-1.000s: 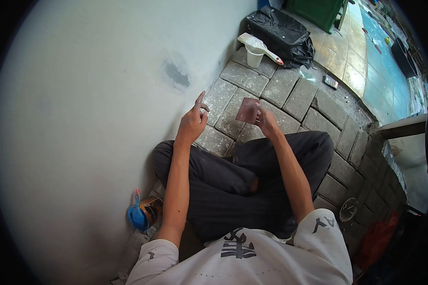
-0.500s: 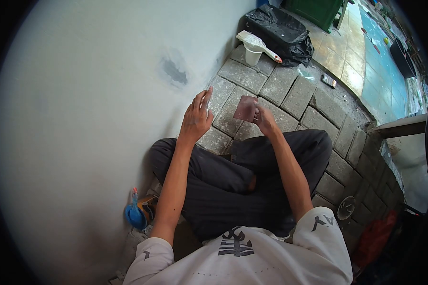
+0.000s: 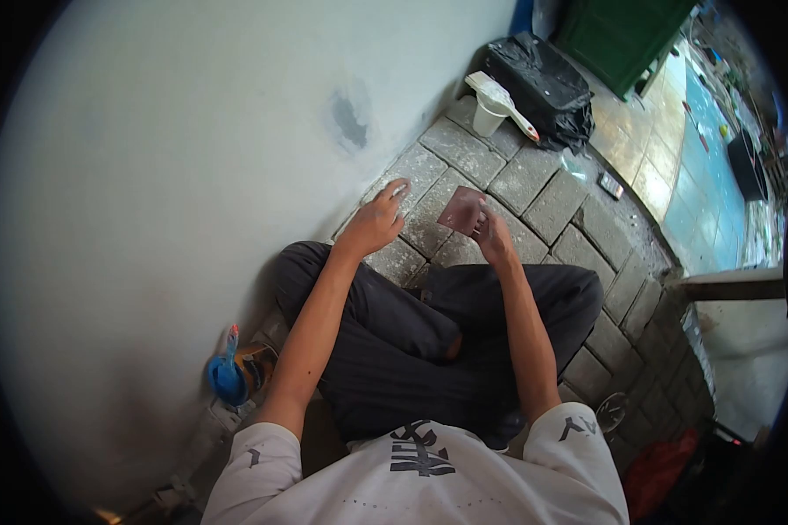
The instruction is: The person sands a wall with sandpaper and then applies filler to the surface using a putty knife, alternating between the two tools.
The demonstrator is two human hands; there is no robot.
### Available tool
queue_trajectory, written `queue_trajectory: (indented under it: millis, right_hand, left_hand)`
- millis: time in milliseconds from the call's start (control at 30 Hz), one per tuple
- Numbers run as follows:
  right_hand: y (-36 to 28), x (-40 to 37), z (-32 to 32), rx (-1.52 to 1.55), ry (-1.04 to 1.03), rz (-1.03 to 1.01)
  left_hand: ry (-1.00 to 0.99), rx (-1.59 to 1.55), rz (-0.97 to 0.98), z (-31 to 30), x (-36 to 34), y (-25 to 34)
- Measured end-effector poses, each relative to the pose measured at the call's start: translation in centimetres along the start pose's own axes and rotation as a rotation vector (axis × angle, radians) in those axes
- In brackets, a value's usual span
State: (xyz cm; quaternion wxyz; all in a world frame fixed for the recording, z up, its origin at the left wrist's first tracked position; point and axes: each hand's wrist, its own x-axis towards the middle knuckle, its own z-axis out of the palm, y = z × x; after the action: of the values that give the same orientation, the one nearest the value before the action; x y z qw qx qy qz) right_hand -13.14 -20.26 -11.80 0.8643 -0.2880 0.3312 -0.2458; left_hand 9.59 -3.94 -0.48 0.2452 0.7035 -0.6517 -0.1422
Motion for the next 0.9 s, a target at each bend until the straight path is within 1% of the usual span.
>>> queue_trajectory:
  millis: [33,100,133,167,200,233,267,300,333,400,433,500,533,567,600,633,667,700,733,800,833,867,900]
  right_hand:
    - [-0.4,-0.6,0.7,-0.017,-0.012,0.004]
    - [-1.3,-1.5,1.9,-0.094,0.069,-0.1]
    - [-1.6,-1.3,2.1,-0.086,0.067,-0.148]
    - [-2.1,-0.9,2.6,-0.109,0.052,-0.145]
    - [-2.8,-0.8,3.7,-0.16,0.075,-0.24]
    - [-3.7,-1.1,5.0,-0.211,0.1,-0.334]
    - [-4.8,-0.9,6.5,-0.239,0.084,-0.405]
    - [-6.3,-1.1,8.8,-0.3,0.068,-0.492]
    - [-7.7,-1.1,11.5,-0.358,0.052,-0.582]
    - [-9.9,-0.4,17.4,-0.471,0.111,-0.884]
    - [-11.4,-1.4,21.2,-0.603,0.173,-0.922]
    - [-12.5,-1.0,26.9,-0.695,0.231,-1.101]
    - [-12.3,-0.7,29.3,-0.671,0.192,-1.161]
    - [-11.1,1.2,31.2,-0.66,0.23,-1.322]
    - [-9.7,-0.1,34.5,-0.539,0.183,-1.409]
    - [-7.9,-1.2,36.5,-0.548,0.114,-1.347]
    - [-5.9,-1.9,37.6,-0.718,0.039,-1.32]
    - [-3.2,-2.0,39.1,-0.777,0.044,-1.567]
    - [-0.8,-3.9,40.6,-0.701,-0.049,-1.453]
    - [0.8,-3.8,41.3,-0.781,-0.094,-1.565]
    - [0.8,-2.6,41.0,-0.798,-0.105,-1.618]
    - [-0.3,-1.4,40.5,-0.815,-0.084,-1.717]
    - [-1.0,-1.0,40.6,-0.746,-0.001,-1.684]
  left_hand:
    - [0.019,-0.002,-0.009,0.3,-0.1,-0.5]
    - [-0.162,-0.068,-0.112,0.9,-0.3,-1.7]
    - [-0.138,-0.072,-0.12,1.3,-0.3,-2.3]
    - [-0.12,-0.091,-0.061,1.9,-0.3,-2.8]
    - [-0.101,-0.111,-0.002,2.3,-0.3,-3.2]
    - [-0.079,-0.123,-0.011,2.1,-0.3,-3.0]
    - [-0.115,-0.097,-0.044,2.0,-0.2,-2.9]
    - [-0.155,-0.072,-0.076,2.0,-0.1,-2.6]
    - [-0.145,-0.085,-0.075,2.3,-0.3,-2.8]
    - [-0.155,-0.082,-0.026,2.6,-0.4,-3.7]
    - [-0.145,-0.086,-0.021,2.8,-0.2,-3.8]
    - [-0.19,-0.078,-0.063,3.0,-0.2,-4.3]
    - [-0.184,-0.068,-0.103,3.8,-0.1,-4.9]
    - [-0.176,-0.067,-0.101,3.6,-0.2,-4.6]
    - [-0.178,-0.054,-0.139,3.5,-0.4,-4.1]
    - [-0.183,-0.041,-0.173,3.3,-0.4,-3.8]
    - [-0.232,-0.333,-0.22,3.6,-0.2,-4.9]
    - [-0.289,-0.201,-0.07,3.6,-0.1,-5.5]
    - [-0.253,-0.148,-0.07,3.8,-0.3,-5.2]
    - [-0.222,-0.094,-0.069,4.1,-0.4,-4.8]
    - [-0.199,-0.107,-0.119,5.0,-0.5,-5.4]
    - [-0.176,-0.122,-0.171,5.2,-0.9,-5.5]
    - [-0.181,-0.13,-0.174,4.7,-1.5,-5.0]
